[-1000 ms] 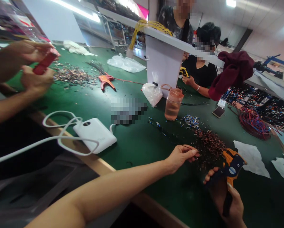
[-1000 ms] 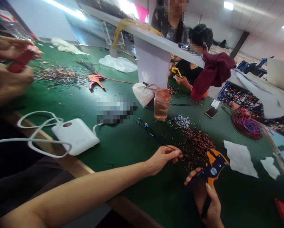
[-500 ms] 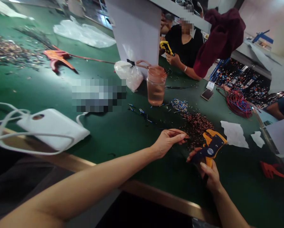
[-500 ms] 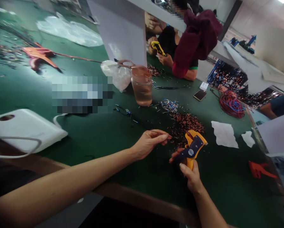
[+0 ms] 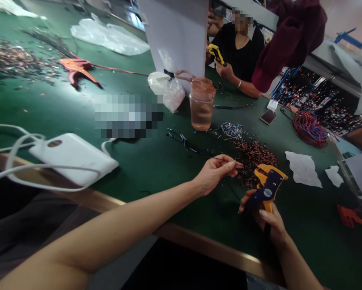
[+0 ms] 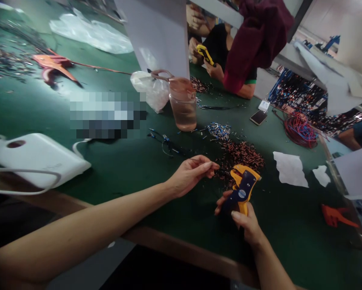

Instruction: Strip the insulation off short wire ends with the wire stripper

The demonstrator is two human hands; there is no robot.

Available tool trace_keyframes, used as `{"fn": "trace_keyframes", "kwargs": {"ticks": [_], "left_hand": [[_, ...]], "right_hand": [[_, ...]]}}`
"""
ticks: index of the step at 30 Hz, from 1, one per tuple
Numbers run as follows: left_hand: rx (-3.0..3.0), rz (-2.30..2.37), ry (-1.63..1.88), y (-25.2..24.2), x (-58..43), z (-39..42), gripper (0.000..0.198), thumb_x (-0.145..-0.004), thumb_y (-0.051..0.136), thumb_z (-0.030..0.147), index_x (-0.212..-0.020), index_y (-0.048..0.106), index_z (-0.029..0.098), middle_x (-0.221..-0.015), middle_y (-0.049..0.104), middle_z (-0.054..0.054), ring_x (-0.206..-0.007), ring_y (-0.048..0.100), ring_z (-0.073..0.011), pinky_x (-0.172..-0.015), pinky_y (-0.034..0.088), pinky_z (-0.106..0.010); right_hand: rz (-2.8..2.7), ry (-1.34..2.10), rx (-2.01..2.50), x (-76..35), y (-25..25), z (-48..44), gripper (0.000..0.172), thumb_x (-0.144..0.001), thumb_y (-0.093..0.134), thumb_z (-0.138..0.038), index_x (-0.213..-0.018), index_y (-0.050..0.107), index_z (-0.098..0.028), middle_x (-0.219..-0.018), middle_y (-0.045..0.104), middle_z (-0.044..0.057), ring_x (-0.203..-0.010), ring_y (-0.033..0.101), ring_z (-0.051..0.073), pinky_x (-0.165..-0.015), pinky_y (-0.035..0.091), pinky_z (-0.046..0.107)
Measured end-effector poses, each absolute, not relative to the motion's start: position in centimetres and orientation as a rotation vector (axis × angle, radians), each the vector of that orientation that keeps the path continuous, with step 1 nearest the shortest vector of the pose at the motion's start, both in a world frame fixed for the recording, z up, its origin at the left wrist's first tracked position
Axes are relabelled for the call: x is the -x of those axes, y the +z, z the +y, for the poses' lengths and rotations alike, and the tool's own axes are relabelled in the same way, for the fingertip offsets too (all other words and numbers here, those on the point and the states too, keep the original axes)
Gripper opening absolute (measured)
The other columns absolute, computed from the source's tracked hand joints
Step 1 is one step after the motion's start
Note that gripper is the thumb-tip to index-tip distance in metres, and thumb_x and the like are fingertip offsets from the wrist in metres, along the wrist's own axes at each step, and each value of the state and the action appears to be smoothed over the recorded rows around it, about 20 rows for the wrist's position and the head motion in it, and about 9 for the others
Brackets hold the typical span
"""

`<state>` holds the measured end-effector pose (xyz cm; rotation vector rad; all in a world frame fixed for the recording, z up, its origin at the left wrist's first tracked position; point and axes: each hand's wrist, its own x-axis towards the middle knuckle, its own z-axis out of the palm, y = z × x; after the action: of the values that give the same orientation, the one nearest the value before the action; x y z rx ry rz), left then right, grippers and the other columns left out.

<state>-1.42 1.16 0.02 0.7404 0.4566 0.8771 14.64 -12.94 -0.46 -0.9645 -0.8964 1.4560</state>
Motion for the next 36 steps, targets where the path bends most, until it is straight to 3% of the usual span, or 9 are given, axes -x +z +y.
{"fn": "trace_keyframes", "kwargs": {"ticks": [18, 36], "left_hand": [[-0.821, 0.451, 0.836, 0.1, 1.5, 1.2, 0.029, -0.063, 0.081, 0.034, -0.07, 0.061, 0.013, -0.076, 0.073, -0.004, -0.057, 0.056, -0.0069, -0.061, 0.047, -0.022], [-0.84, 0.45, 0.798, 0.1, 1.5, 1.1, 0.027, -0.065, 0.08, 0.033, -0.07, 0.062, 0.013, -0.079, 0.073, -0.005, -0.058, 0.057, -0.0076, -0.064, 0.047, -0.023]], "right_hand": [[-0.81, 1.664, 0.865, -14.1, -0.7, -13.1, 0.045, -0.074, 0.069, -0.039, -0.112, 0.063, -0.016, -0.089, 0.064, 0.008, -0.078, 0.063, 0.024, -0.075, 0.05, 0.04], [-0.786, 1.61, 0.913, -13.8, -1.3, -13.4, 0.026, -0.08, 0.067, -0.034, -0.097, 0.064, -0.015, -0.074, 0.061, 0.004, -0.061, 0.059, 0.018, -0.06, 0.049, 0.034]]}}
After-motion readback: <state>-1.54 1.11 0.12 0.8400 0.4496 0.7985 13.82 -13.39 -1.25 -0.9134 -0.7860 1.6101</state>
